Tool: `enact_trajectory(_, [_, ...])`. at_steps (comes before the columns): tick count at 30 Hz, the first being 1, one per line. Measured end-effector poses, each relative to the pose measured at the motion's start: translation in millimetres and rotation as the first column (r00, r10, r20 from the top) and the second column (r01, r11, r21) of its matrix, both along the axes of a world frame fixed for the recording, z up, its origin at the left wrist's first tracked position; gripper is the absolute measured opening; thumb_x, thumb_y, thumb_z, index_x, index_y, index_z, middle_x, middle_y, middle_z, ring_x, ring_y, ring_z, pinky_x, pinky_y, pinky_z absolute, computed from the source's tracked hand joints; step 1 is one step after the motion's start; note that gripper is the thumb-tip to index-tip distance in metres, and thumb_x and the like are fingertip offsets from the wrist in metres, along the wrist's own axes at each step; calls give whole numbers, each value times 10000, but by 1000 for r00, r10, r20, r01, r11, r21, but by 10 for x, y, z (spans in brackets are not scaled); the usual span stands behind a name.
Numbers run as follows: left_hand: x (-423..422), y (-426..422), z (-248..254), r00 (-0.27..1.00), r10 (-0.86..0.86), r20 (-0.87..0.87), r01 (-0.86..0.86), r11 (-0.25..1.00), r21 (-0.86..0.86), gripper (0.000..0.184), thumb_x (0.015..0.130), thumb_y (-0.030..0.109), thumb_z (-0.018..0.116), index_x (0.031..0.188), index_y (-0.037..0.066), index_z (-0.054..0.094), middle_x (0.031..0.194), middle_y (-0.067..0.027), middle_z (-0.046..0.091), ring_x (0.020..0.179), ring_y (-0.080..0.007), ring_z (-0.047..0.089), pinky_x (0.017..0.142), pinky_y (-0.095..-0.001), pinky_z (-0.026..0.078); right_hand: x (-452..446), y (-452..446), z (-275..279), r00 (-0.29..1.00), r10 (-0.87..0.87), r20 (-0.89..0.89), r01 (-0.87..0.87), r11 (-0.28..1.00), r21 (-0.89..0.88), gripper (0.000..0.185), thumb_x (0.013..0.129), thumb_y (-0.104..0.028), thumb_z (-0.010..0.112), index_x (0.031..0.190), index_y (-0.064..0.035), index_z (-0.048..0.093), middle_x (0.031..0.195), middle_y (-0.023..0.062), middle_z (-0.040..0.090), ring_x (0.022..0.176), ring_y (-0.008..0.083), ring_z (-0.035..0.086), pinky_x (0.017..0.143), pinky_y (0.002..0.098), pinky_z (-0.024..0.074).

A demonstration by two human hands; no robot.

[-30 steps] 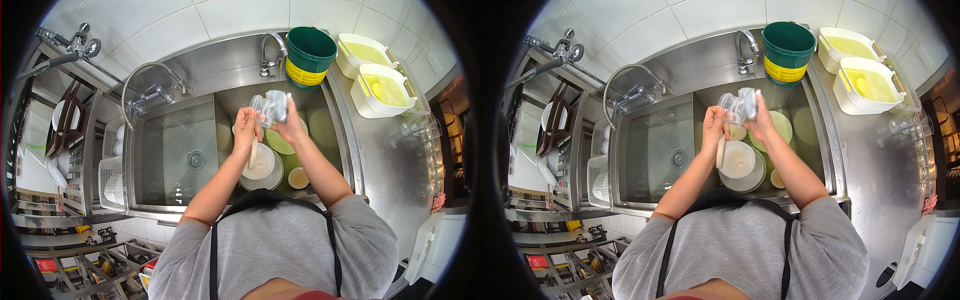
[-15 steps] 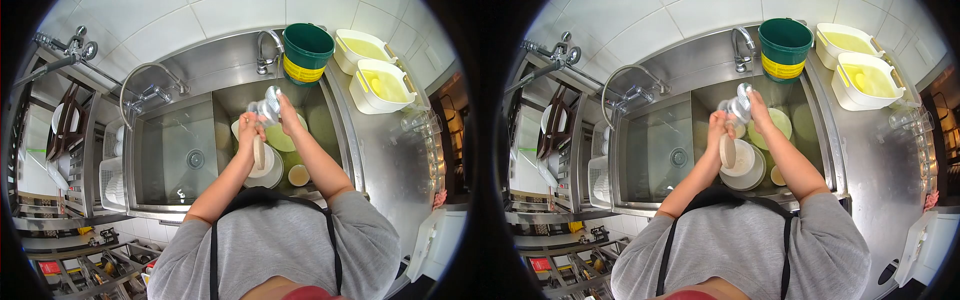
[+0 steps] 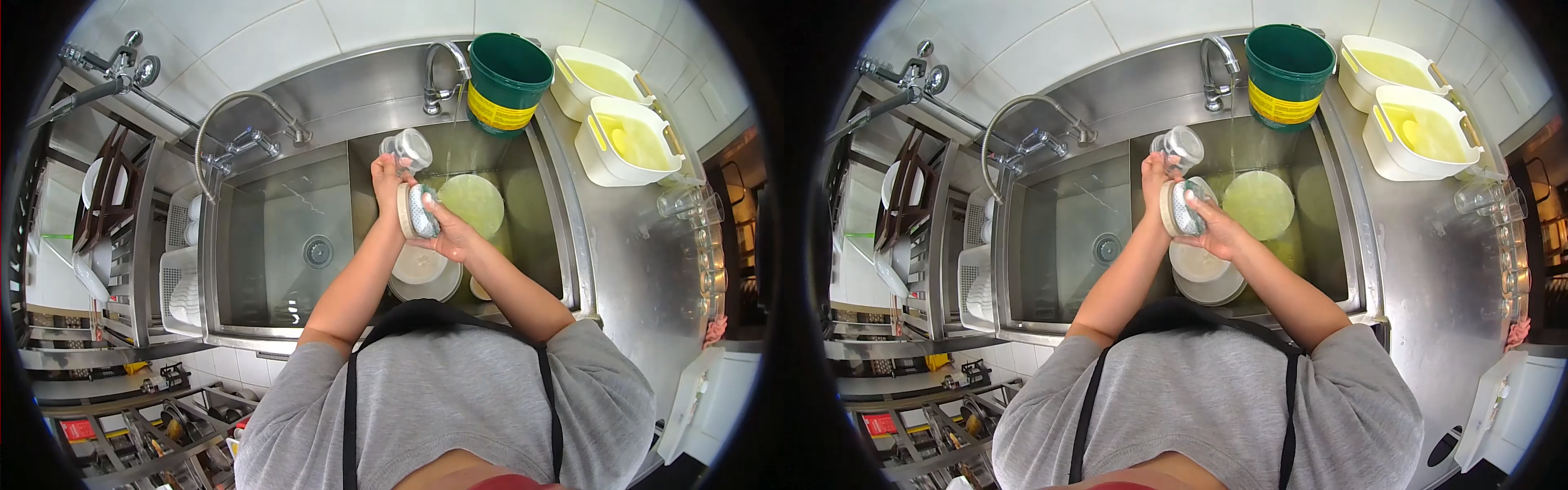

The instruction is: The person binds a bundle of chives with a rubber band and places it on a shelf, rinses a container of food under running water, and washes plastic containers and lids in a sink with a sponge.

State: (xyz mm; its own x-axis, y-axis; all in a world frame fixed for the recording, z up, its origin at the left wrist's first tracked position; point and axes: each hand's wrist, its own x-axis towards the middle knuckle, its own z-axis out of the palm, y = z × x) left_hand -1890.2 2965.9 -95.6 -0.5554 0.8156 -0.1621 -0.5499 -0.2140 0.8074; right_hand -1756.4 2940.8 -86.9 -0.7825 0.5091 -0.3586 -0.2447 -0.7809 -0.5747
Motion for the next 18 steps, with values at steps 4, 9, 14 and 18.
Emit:
enact_trajectory(4, [84,11,5,998,57,-28,-58,998,-17,185,924,294,455,957,125,385,780,-67,541,423,-127,472,335,-247,395,82,69,-164,997,-75,-5,75,996,-43,590,806,-389,626,1273,-149,357,1197,33,493,1060,186,521,872,436,446])
enact_trajectory(9, [-262,-98,-345,830,-160,-534,48,975,-217,204,876,269,554,885,66,535,866,-68,522,657,-183,553,590,-274,454,289,349,-313,972,-229,54,230,973,-11,623,737,-306,724,1240,-164,386,1153,0,519,1020,153,531,854,386,425])
enact_trajectory(14, [-356,-547,-169,132,-417,-899,-185,881,-436,136,774,216,650,810,87,631,1161,-91,459,1073,-305,417,906,-450,329,537,504,-249,953,-300,44,297,953,65,545,750,-289,713,1198,-160,432,1115,1,546,1020,151,530,860,364,425])
enact_trajectory(18, [-412,-520,-133,-242,-227,-943,-89,973,-211,199,793,254,626,915,100,599,1014,-82,554,910,-275,516,874,-477,332,577,563,-222,951,-310,22,308,948,76,532,768,-288,695,1207,-150,428,1113,13,546,1012,157,536,868,373,435])
